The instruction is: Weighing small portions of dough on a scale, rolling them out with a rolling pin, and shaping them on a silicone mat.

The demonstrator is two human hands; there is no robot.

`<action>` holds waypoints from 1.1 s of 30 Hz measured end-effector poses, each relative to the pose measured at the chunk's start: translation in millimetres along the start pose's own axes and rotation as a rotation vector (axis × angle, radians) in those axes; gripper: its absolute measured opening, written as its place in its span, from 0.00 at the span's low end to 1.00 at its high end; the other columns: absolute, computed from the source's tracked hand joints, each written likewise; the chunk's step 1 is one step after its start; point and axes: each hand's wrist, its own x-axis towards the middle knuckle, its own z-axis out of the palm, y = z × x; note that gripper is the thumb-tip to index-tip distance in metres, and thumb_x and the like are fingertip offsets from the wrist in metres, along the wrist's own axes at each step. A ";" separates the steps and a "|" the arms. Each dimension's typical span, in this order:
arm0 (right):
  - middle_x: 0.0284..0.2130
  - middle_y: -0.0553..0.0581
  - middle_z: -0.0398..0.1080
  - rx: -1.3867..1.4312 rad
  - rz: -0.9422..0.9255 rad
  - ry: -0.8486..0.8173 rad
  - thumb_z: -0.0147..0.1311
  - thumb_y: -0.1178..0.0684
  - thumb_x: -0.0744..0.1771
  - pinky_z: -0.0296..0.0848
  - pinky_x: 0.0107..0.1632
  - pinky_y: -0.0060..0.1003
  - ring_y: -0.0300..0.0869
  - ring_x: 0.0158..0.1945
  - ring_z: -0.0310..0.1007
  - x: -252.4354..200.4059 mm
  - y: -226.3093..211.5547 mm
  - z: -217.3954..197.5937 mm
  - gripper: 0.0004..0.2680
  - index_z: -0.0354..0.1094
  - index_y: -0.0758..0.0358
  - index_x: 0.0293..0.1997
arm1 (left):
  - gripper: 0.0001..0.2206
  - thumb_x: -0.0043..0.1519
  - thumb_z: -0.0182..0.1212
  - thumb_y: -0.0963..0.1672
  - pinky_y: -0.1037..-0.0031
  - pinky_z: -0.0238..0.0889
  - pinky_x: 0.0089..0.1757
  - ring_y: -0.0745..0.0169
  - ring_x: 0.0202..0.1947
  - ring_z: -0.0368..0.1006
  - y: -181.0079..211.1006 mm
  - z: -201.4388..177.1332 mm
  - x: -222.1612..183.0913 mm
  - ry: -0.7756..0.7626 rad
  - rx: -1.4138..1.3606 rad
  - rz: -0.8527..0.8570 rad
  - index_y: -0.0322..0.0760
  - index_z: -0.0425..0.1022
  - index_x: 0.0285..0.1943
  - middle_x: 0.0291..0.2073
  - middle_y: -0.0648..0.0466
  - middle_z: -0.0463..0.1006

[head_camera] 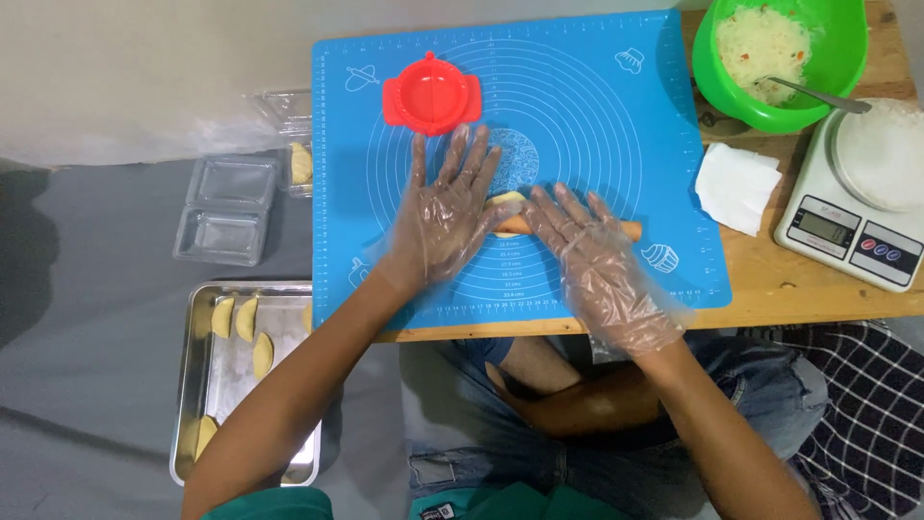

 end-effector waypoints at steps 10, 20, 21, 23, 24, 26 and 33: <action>0.75 0.52 0.51 0.027 -0.084 0.063 0.48 0.62 0.63 0.45 0.75 0.52 0.50 0.78 0.44 -22.2 -8.2 -10.0 0.29 0.51 0.51 0.76 | 0.37 0.69 0.13 0.59 0.51 0.20 0.71 0.51 0.79 0.33 12.7 -9.4 -27.9 -0.097 0.029 -0.022 0.38 0.41 0.81 0.80 0.46 0.35; 0.59 0.56 0.74 0.435 -0.201 0.804 0.61 0.60 0.66 0.76 0.60 0.42 0.49 0.67 0.69 3.3 11.0 -15.8 0.07 0.77 0.55 0.47 | 0.34 0.71 0.19 0.58 0.44 0.28 0.70 0.41 0.78 0.34 4.2 -2.5 -2.1 0.028 -0.009 -0.099 0.36 0.50 0.80 0.80 0.43 0.38; 0.59 0.56 0.74 0.433 -0.202 0.805 0.61 0.60 0.66 0.76 0.60 0.42 0.49 0.67 0.69 10.6 12.6 -24.7 0.07 0.77 0.55 0.47 | 0.34 0.71 0.19 0.58 0.44 0.28 0.70 0.41 0.78 0.34 2.6 -2.2 2.0 0.031 -0.010 -0.098 0.36 0.50 0.80 0.80 0.43 0.38; 0.73 0.62 0.54 0.182 0.043 0.042 0.33 0.45 0.73 0.63 0.69 0.53 0.56 0.75 0.52 23.4 15.5 -41.4 0.15 0.70 0.52 0.59 | 0.33 0.72 0.22 0.59 0.38 0.26 0.69 0.40 0.78 0.35 0.9 -0.3 9.6 0.109 0.034 -0.100 0.41 0.55 0.80 0.80 0.45 0.40; 0.73 0.62 0.54 0.184 0.045 0.039 0.33 0.45 0.73 0.63 0.69 0.53 0.56 0.75 0.52 29.5 15.8 -41.4 0.15 0.70 0.52 0.59 | 0.33 0.72 0.22 0.59 0.38 0.26 0.69 0.40 0.78 0.35 0.6 -1.2 11.3 0.105 0.033 -0.098 0.41 0.55 0.80 0.80 0.45 0.40; 0.76 0.60 0.45 0.014 0.112 -0.101 0.24 0.41 0.73 0.55 0.71 0.55 0.55 0.77 0.44 44.1 16.1 -42.6 0.20 0.55 0.49 0.73 | 0.35 0.71 0.18 0.60 0.32 0.23 0.67 0.39 0.78 0.32 -2.2 -4.1 15.0 0.124 0.030 -0.114 0.44 0.56 0.80 0.80 0.48 0.38; 0.76 0.61 0.40 0.280 0.128 0.100 0.25 0.41 0.72 0.31 0.71 0.69 0.60 0.77 0.33 77.5 37.4 -6.8 0.23 0.47 0.60 0.75 | 0.33 0.76 0.30 0.59 0.26 0.15 0.63 0.35 0.75 0.17 -29.0 45.3 56.1 0.547 -0.031 0.032 0.35 0.67 0.75 0.80 0.45 0.38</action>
